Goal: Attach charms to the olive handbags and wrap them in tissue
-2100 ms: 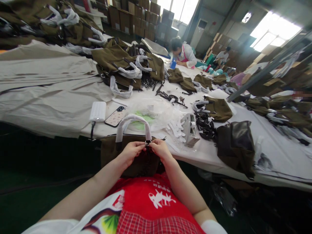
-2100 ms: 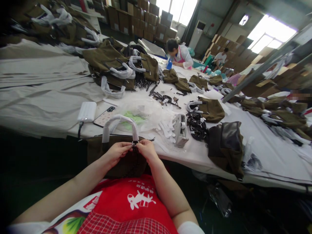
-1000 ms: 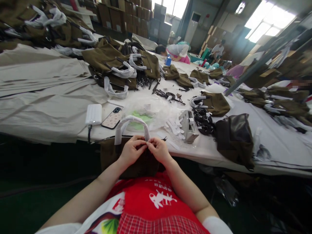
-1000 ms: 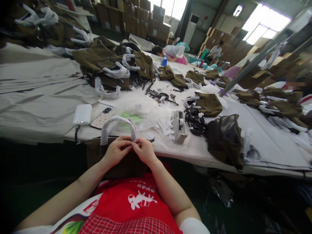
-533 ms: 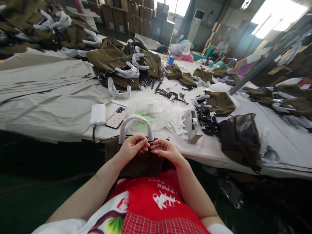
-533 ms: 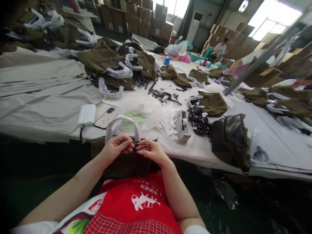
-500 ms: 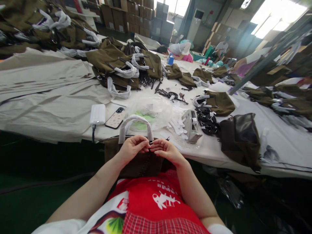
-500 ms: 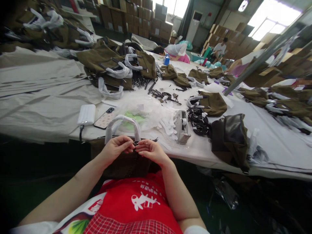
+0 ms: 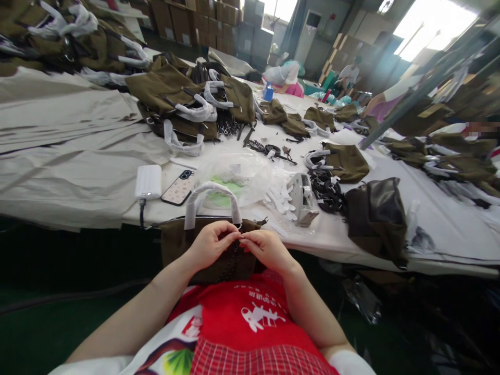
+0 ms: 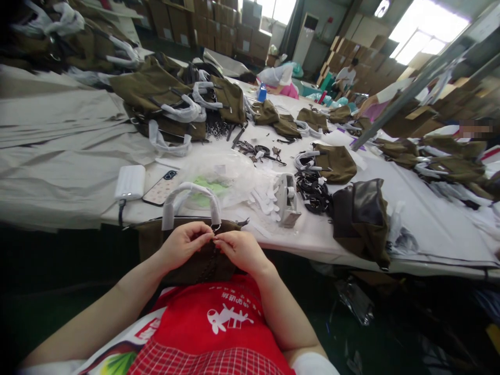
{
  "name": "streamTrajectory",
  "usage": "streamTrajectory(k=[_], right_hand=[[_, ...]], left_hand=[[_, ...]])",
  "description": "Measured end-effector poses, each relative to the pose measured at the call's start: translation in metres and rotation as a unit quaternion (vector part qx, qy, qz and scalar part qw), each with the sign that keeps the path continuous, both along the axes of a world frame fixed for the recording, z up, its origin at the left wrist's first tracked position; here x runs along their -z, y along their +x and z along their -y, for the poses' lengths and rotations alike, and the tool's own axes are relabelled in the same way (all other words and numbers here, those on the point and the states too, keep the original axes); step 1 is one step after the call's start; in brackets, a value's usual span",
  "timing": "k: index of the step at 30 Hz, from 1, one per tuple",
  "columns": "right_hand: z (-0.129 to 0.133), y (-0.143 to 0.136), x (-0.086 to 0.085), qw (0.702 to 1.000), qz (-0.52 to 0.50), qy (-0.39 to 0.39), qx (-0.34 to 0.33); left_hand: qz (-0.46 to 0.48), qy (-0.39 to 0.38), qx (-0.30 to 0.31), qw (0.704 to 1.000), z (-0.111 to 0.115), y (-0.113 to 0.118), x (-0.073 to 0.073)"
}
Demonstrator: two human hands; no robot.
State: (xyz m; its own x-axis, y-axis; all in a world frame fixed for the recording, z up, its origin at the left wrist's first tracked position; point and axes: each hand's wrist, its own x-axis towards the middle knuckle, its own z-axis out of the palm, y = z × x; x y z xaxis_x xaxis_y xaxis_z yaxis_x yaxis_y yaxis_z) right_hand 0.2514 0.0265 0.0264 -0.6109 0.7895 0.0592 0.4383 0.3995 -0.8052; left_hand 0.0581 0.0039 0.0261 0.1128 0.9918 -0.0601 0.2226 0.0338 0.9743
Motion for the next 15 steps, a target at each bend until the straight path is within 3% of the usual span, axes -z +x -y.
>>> streamTrajectory(k=[6, 15], right_hand=[[-0.0002, -0.001, 0.0005, 1.0, 0.015, 0.017, -0.011], [0.0007, -0.0039, 0.0006, 0.991, 0.084, 0.104, -0.016]], left_hand=[[-0.069, 0.084, 0.023, 0.994, 0.0002, -0.0026, 0.0029], [-0.124, 0.115, 0.011, 0.986, 0.0041, 0.0003, 0.0045]])
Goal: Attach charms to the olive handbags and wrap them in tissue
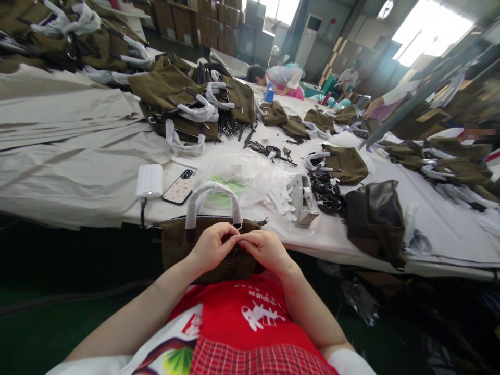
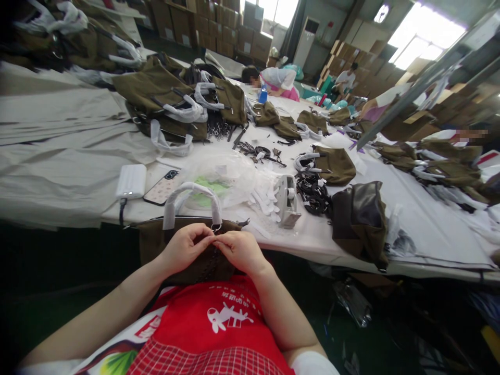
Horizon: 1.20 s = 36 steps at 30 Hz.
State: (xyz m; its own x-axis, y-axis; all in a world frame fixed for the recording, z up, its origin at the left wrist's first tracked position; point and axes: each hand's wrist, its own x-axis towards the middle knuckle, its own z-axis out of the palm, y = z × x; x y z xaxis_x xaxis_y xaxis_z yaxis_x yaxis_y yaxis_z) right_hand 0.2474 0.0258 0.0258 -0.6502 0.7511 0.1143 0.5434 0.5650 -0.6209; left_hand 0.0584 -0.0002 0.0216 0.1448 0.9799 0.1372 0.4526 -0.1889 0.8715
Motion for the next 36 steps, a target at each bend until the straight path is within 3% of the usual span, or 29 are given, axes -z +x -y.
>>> streamTrajectory(k=[8, 13, 18, 21, 24, 26, 30, 36], right_hand=[[-0.001, -0.002, 0.003, 0.99, 0.116, 0.073, -0.025], [-0.003, -0.001, 0.003, 0.989, 0.122, 0.055, -0.056], [-0.002, -0.003, 0.002, 0.995, 0.09, 0.016, -0.046], [-0.002, 0.002, 0.003, 1.0, 0.015, -0.016, 0.007], [-0.006, 0.013, 0.009, 0.99, -0.016, -0.031, 0.139], [-0.008, 0.02, 0.016, 0.979, -0.011, -0.053, 0.198], [-0.002, 0.014, 0.032, 0.975, 0.021, -0.101, 0.196], [0.001, -0.013, 0.047, 0.975, 0.056, -0.103, 0.19]], left_hand=[[-0.05, 0.016, 0.023, 0.998, 0.004, 0.003, 0.005], [-0.035, 0.017, 0.035, 0.999, 0.005, 0.003, 0.008], [0.002, -0.001, 0.046, 0.999, 0.004, 0.002, 0.011], [0.028, 0.002, 0.015, 0.999, 0.004, 0.0, 0.016], [0.062, -0.011, -0.08, 0.995, 0.005, -0.006, 0.027], [0.097, -0.061, -0.131, 0.985, 0.004, -0.01, 0.037], [0.128, -0.155, -0.114, 0.973, 0.003, -0.01, 0.055], [0.116, -0.2, -0.086, 0.969, -0.007, -0.007, 0.073]])
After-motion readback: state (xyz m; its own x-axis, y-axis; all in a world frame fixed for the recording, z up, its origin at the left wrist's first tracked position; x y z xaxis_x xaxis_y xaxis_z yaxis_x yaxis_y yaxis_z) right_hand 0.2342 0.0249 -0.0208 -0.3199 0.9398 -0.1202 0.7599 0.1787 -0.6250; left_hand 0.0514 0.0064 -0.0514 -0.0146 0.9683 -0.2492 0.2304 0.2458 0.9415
